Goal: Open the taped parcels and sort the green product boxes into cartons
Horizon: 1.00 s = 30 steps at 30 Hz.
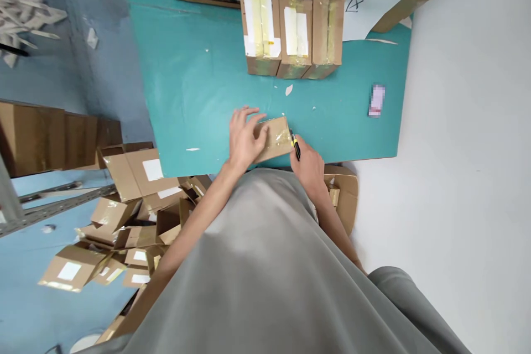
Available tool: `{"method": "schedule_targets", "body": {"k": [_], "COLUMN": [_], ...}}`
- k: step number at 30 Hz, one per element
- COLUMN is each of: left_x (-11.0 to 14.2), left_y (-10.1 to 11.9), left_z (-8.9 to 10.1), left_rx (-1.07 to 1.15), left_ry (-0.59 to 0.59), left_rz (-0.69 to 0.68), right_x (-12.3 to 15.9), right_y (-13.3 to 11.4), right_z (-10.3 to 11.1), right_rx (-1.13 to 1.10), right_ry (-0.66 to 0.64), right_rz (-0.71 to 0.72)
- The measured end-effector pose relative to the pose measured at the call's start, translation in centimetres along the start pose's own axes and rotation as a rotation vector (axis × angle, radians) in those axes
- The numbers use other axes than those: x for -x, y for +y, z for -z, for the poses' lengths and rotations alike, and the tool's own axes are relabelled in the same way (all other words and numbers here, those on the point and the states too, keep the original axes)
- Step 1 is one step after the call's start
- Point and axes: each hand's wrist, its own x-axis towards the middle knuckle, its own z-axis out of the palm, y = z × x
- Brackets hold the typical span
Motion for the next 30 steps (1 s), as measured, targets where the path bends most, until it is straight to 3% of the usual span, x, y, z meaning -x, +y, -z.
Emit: {"method": "schedule_targets", "body": {"k": [3,7,30], "left_x": [-0.3,-0.6,-1.1], "left_y": [1.3,1.1,-0.5], "left_z": [-1.9,-3.4,-3.8], "left_rx": [-0.003,-0.005,0.1], "left_ry": [-0.128,-0.201,-0.214], "left_rz": [-0.13,-0.185,-0.249], "right_x": [-1.4,-2.1,-2.1], "right_y": [1.2,1.0,-3.9], "right_z": [0.0,-0.2,-1.3], "right_rx": [-0.008,0.009,0.144], "right_ry": [0.021,-0.021,-0.024], "right_rz": [-0.017,0.01,-0.2]}}
